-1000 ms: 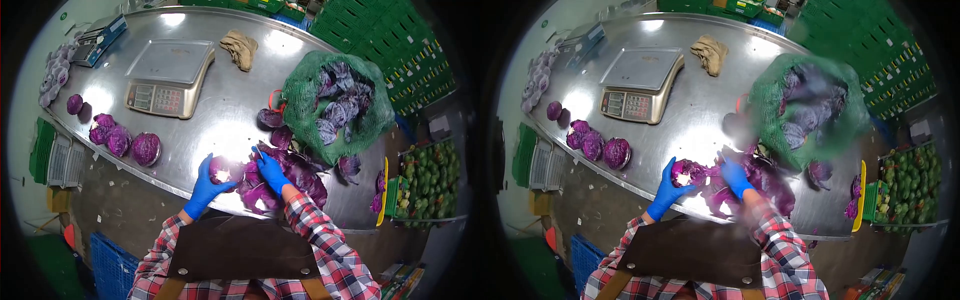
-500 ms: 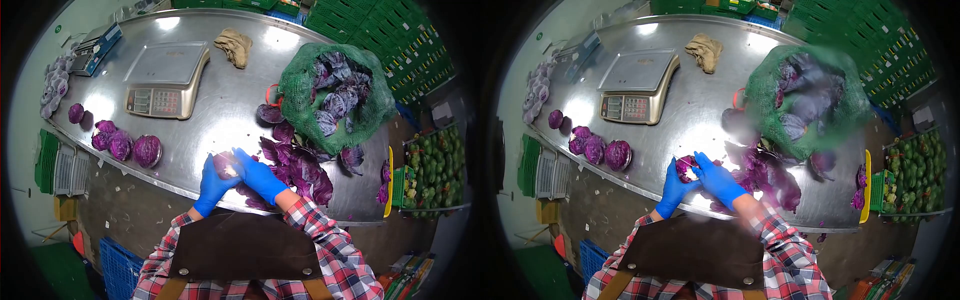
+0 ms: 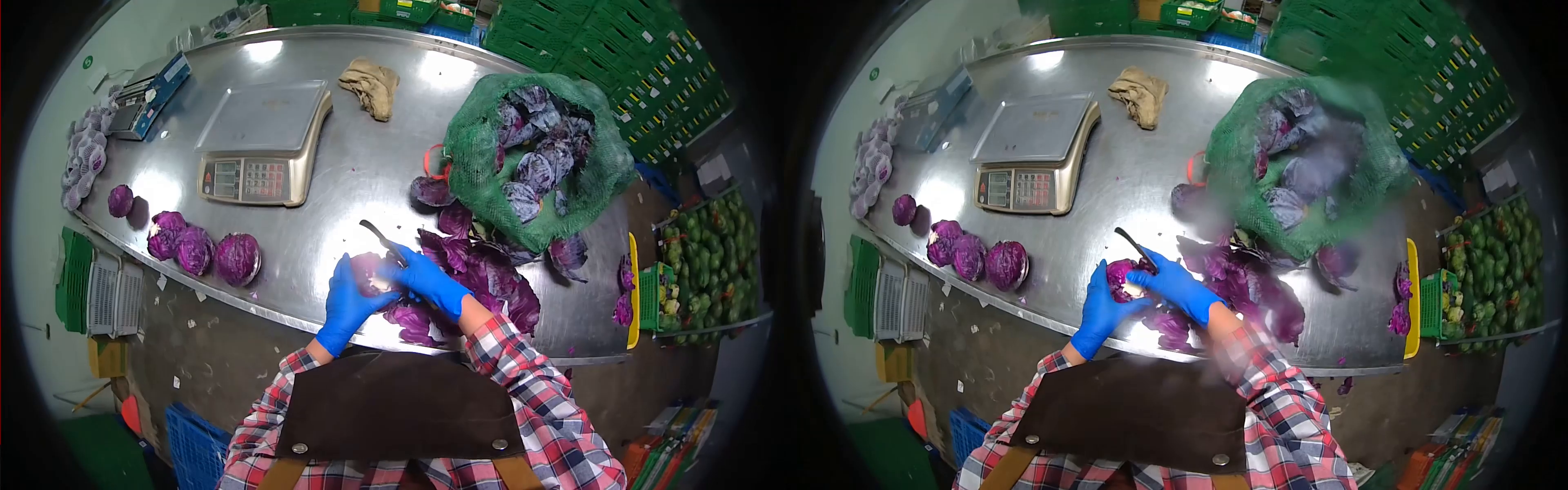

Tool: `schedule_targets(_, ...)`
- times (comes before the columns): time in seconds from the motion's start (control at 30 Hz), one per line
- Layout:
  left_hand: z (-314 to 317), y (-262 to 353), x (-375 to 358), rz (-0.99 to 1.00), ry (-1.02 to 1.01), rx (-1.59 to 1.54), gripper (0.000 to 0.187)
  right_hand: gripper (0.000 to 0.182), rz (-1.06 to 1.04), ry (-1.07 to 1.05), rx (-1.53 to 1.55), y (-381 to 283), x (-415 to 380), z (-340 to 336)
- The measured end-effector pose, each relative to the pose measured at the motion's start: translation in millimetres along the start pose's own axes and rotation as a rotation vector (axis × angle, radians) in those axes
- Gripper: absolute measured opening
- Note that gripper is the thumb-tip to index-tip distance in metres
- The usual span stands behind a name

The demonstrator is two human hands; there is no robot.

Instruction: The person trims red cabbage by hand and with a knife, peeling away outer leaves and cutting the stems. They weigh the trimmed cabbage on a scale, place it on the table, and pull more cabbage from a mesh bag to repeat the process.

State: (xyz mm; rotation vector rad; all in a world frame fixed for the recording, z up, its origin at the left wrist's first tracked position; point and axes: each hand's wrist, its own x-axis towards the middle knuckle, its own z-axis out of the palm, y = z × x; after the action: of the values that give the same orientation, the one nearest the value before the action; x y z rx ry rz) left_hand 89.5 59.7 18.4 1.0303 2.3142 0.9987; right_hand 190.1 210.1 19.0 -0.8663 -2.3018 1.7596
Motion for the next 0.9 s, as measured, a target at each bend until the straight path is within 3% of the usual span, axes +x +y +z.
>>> schedule_targets(0.07, 2, -14, 0, 0.077, -0.004, -0.021, 0.117, 0.050, -0.084, -0.053, 0.113, -8, -13, 5)
schedule_targets(0.1, -4, -11, -3, 0.084, -0.034, -0.041, 0.116, 0.046, 0.186, -0.128, 0.191, -23, -15, -6)
schedule_targets(0.33, -2, -30, -1, 0.163, -0.065, -0.168, 0.114, 0.034, -0.170, 0.152, -0.344, 1, -3, 15)
schedule_targets(0.5, -4, -23, 2, 0.197, -0.087, -0.136, 0.114, 0.033, 0.110, 0.214, -0.084, -10, 0, 6)
schedule_targets(0.6, -6, -30, 1, 0.245, -0.108, -0.163, 0.113, 0.034, 0.046, 0.220, -0.121, 6, 4, 9)
schedule_targets(0.63, -7, -34, -1, 0.260, -0.115, -0.187, 0.113, 0.034, 0.015, 0.306, -0.284, 9, 6, 9)
schedule_targets(0.73, -11, -36, -12, 0.392, -0.167, -0.178, 0.112, 0.033, 0.115, 0.315, 0.027, 43, 23, -30)
schedule_targets(0.87, -16, -41, -12, 0.305, -0.311, -0.412, 0.115, 0.031, 0.077, 0.409, -0.001, 42, 5, -30)
schedule_targets(0.9, -29, -33, -5, 0.365, -0.348, -0.190, 0.113, 0.031, 0.036, 0.398, -0.011, 30, -1, -21)
